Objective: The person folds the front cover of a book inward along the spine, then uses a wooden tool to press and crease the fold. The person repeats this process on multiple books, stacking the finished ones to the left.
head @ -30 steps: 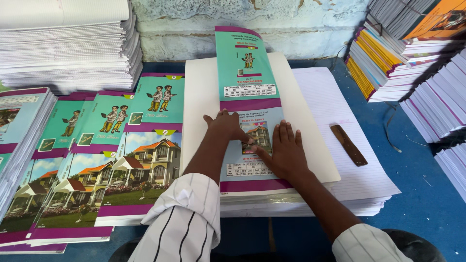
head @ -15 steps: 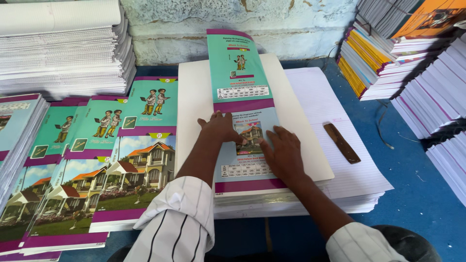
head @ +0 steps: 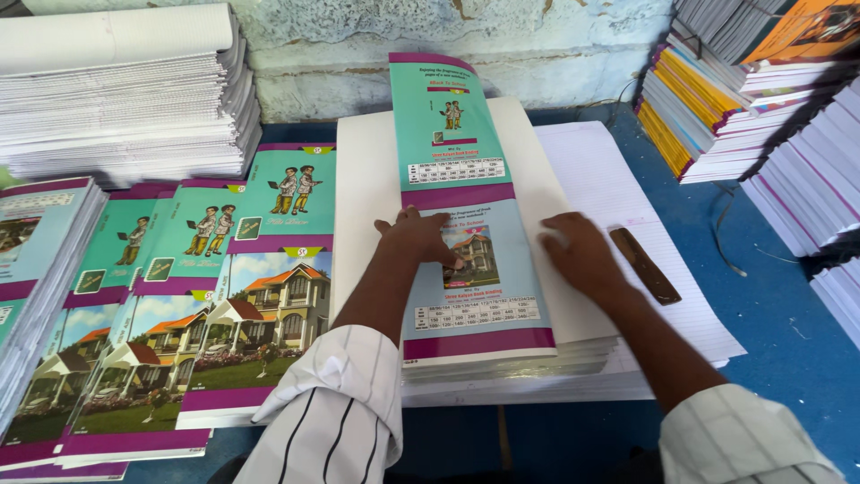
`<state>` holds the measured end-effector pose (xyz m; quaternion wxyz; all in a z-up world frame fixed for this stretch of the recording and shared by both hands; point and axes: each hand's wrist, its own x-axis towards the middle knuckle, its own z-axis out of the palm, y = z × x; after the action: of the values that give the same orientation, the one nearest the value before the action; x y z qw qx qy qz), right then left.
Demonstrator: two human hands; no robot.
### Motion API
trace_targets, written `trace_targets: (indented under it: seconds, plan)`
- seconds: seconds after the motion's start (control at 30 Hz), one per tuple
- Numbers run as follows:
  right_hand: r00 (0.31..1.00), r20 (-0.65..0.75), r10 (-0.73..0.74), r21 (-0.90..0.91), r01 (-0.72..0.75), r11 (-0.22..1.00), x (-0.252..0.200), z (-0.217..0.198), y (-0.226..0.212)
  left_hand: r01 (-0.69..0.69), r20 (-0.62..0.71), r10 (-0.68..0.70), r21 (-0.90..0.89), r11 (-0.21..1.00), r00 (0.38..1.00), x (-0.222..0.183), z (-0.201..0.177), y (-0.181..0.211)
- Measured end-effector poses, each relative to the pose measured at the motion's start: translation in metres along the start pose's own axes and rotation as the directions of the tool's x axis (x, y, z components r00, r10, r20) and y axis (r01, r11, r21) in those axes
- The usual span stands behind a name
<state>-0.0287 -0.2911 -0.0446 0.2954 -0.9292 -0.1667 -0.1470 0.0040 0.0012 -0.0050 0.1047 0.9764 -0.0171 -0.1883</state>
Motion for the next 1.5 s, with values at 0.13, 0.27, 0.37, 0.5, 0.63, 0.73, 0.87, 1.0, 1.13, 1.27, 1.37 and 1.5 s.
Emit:
trace_targets:
  seconds: [0.13, 0.27, 0.37, 0.5, 0.63, 0.73, 0.87, 1.0, 1.13, 1.27, 1.37, 1.5]
  plan:
    - [0.988, -0.082, 0.130, -0.044, -0.134, 0.990, 0.000, -0.015, 0.057, 0.007, 0.024, -0.007, 0.008, 1.000, 1.000, 0.003, 0.000, 0.001]
    - [0.973, -0.211, 0.090, -0.209, -0.135, 0.969, -0.009, -0.027, 0.100, 0.003, 0.046, -0.003, 0.001, 1.000, 0.999, 0.007, -0.001, 0.002]
    - [0.947, -0.165, 0.276, -0.270, -0.312, 0.911, -0.021, -0.029, 0.108, 0.003, 0.056, -0.003, -0.006, 1.000, 0.998, 0.010, -0.001, 0.002]
    - [0.821, -0.057, 0.568, -0.442, -0.531, 0.723, -0.024, -0.033, 0.107, 0.003, 0.055, -0.002, -0.005, 1.000, 0.998, 0.011, 0.001, 0.001]
    - [0.722, 0.010, 0.692, -0.514, -0.590, 0.623, -0.029, -0.030, 0.114, 0.001, 0.052, -0.001, 0.003, 1.000, 0.999, 0.011, 0.001, 0.000]
    - [0.707, 0.022, 0.707, -0.547, -0.584, 0.600, -0.034, -0.022, 0.128, -0.008, 0.049, 0.008, 0.001, 1.000, 0.999, 0.012, 0.002, -0.001]
    - [0.788, -0.036, 0.615, -0.479, -0.554, 0.681, -0.036, -0.017, 0.145, -0.003, 0.039, 0.003, 0.011, 1.000, 0.999, 0.010, 0.003, -0.001]
    - [0.883, -0.099, 0.459, -0.360, -0.462, 0.811, -0.033, -0.021, 0.137, -0.005, 0.025, 0.005, 0.006, 1.000, 1.000, 0.010, 0.003, -0.001]
    - [0.954, -0.204, 0.220, -0.233, -0.266, 0.935, -0.020, -0.036, 0.096, -0.012, 0.018, 0.012, -0.003, 1.000, 1.000, 0.009, 0.003, -0.001]
    - [0.979, -0.186, 0.078, -0.177, -0.112, 0.978, 0.005, -0.050, 0.043, -0.007, 0.020, 0.007, -0.001, 1.000, 1.000, 0.008, 0.001, 0.001]
    - [0.992, -0.124, 0.016, -0.149, -0.035, 0.988, 0.027, -0.049, 0.011, -0.013, 0.021, 0.013, 0.016, 1.000, 1.000, 0.007, 0.001, 0.002]
    - [0.997, -0.013, -0.078, -0.307, 0.070, 0.949, 0.057, -0.033, -0.013, -0.001, 0.026, 0.001, 0.025, 1.000, 1.000, 0.007, 0.000, 0.003]
